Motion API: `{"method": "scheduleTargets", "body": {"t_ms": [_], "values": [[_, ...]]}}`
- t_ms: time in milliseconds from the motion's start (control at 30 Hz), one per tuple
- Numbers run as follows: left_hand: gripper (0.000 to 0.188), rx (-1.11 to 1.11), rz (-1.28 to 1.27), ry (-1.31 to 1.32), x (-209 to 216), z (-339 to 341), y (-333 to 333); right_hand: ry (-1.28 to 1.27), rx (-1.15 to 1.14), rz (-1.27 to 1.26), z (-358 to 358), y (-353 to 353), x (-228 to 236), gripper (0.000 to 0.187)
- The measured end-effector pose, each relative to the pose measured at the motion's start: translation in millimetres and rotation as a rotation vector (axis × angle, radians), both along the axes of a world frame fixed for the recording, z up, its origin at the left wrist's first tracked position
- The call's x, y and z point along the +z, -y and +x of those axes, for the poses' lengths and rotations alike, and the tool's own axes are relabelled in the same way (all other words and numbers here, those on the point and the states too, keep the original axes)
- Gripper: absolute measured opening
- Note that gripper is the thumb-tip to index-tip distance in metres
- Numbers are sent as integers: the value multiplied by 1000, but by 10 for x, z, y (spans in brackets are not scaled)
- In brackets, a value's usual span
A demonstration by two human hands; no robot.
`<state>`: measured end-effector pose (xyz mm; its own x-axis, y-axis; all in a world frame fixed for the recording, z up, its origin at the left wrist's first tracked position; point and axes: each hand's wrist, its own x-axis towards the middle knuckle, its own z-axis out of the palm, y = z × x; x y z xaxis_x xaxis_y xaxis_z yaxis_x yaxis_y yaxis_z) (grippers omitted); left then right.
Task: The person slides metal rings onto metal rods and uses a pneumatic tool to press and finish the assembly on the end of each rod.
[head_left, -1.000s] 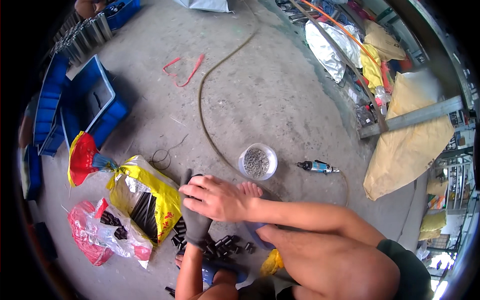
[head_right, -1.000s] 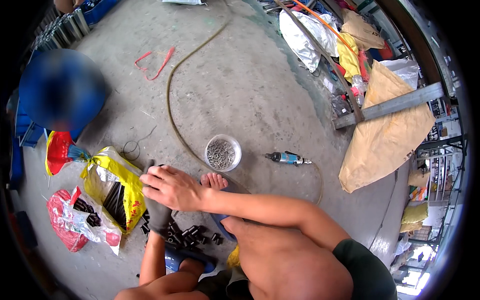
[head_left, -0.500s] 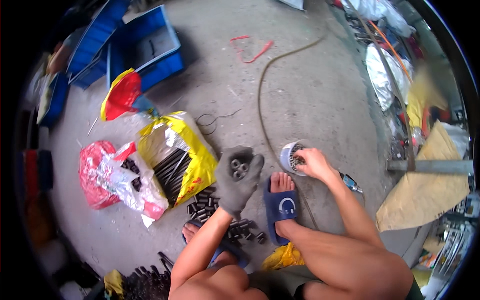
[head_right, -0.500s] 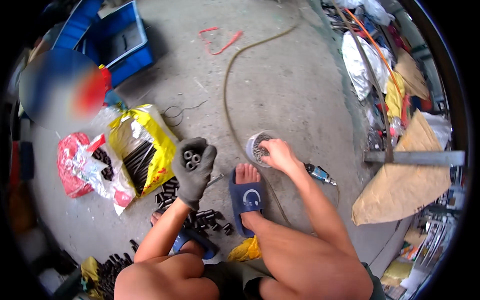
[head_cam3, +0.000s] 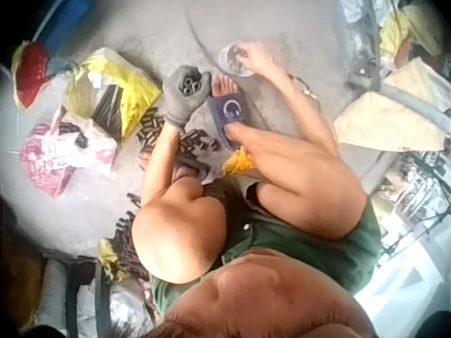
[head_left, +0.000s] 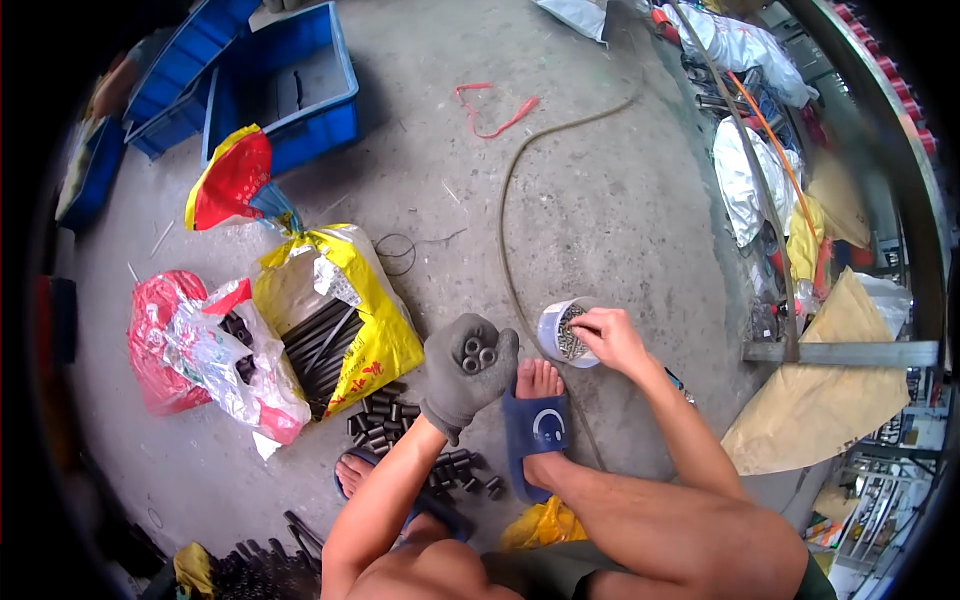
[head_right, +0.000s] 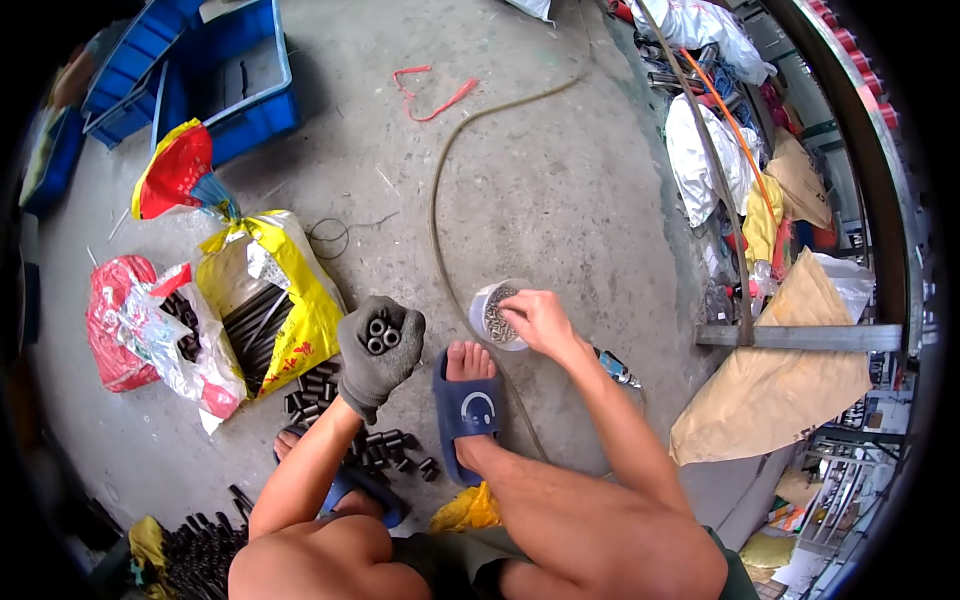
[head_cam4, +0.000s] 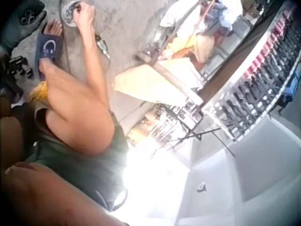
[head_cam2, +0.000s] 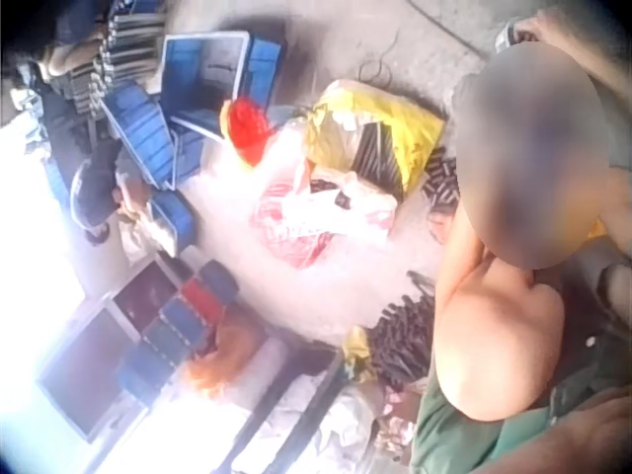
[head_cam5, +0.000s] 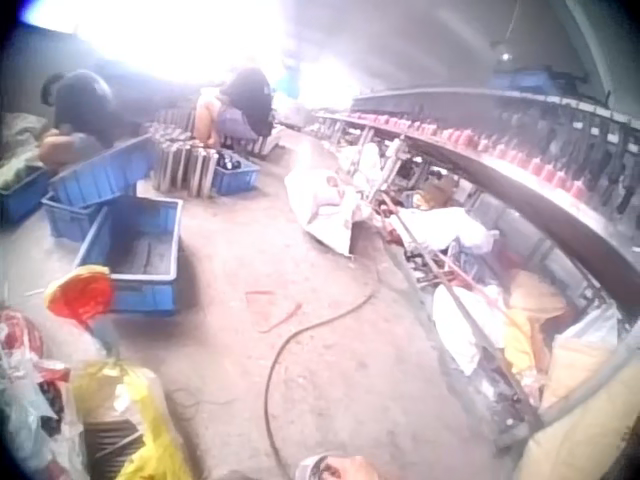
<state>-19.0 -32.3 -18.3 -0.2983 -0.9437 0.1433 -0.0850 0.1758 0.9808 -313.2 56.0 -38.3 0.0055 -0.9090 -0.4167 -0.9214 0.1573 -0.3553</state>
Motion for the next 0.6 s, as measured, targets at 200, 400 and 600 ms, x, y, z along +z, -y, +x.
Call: {"method": "scheduleTargets", "body": {"t_ms": [200,400,600], "values": [[17,-108,-167,31,-110,-35,-92,-20,-64,-84,-18,-29,23,19],[17,-168,-246,105,-22,-8,-123,-44,-40,-117,43,123,-167,18],[17,-98,-148,13,-137,-23,-147,-26,-75,-151,7,96,-258,17]]}}
